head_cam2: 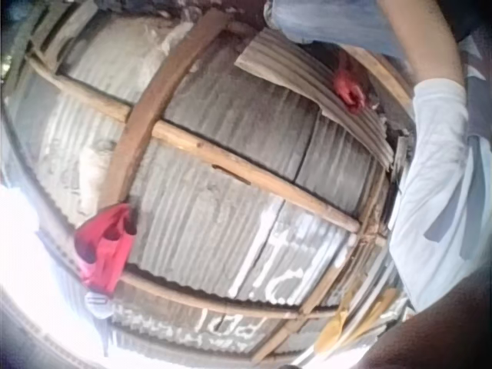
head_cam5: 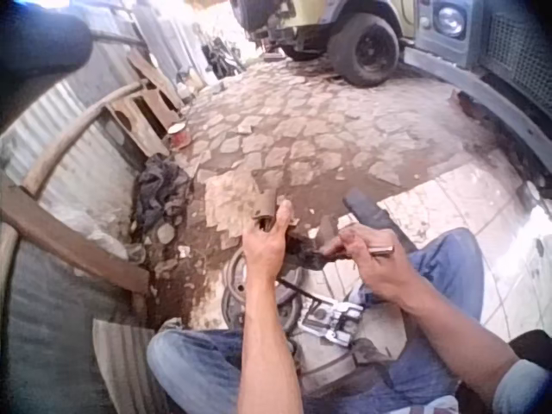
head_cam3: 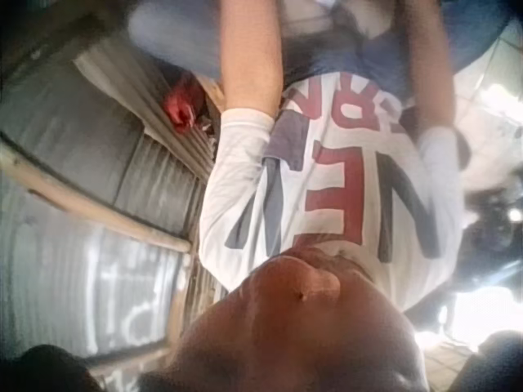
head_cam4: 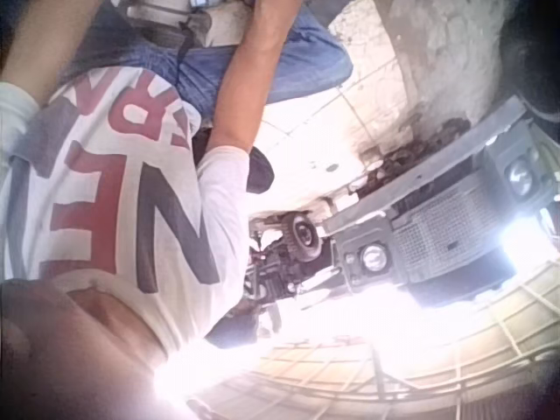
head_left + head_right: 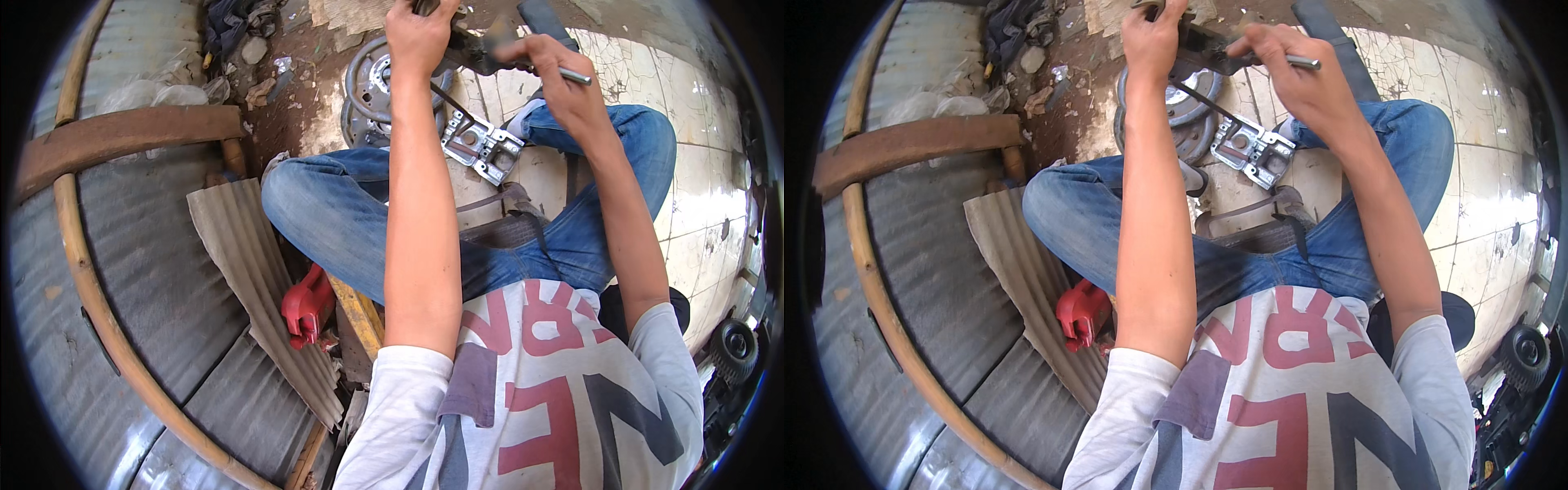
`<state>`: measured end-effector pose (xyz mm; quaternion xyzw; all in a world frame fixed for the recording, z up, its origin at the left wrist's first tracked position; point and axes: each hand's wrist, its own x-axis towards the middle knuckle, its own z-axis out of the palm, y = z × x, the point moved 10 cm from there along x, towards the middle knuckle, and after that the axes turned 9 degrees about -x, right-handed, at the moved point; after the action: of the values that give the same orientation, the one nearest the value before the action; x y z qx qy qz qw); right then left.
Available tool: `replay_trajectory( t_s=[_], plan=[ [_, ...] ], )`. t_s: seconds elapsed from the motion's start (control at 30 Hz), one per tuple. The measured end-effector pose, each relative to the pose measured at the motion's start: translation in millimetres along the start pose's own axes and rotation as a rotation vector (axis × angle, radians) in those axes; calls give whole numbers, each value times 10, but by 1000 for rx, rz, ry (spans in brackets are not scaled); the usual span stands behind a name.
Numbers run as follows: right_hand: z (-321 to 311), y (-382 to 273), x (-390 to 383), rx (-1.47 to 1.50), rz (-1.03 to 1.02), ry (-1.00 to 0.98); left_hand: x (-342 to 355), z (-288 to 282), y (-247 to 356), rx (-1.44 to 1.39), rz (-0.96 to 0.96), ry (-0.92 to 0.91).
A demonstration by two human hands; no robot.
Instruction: The person sits on the floor and uses a metal file to smooth the surface of a cylindrical metal component. They repeatedly rotate the part and file different sections while holding it with their left hand.
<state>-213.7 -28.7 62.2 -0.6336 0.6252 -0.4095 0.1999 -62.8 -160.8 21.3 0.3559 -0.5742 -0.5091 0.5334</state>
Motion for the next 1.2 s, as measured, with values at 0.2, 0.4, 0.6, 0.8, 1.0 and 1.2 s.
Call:
replay_trajectory(
  t_s=[0.2, 0.4, 0.6, 0.8, 1.0, 1.2],
  plan=[
    [-5, -293, -1, -63, -275, 57, -111, -3, 98, 27, 91, 81],
    [-155, -119, -94, -19, -116, 9, -294, 159, 248, 50, 23, 76],
    [-98, -376, -422, -46, -308, -94, -582, -130, 316, 243, 79, 55],
    [-161, -452, -492, 330, -163, -73, -728, -346, 344, 156, 98, 53],
    [-132, -528, -229, 68, -269, -132, -809, -379, 408, 153, 94, 29],
    [111, -551, -475, 56, -197, -391, -946, -254, 505, 164, 183, -7]
  ],
)
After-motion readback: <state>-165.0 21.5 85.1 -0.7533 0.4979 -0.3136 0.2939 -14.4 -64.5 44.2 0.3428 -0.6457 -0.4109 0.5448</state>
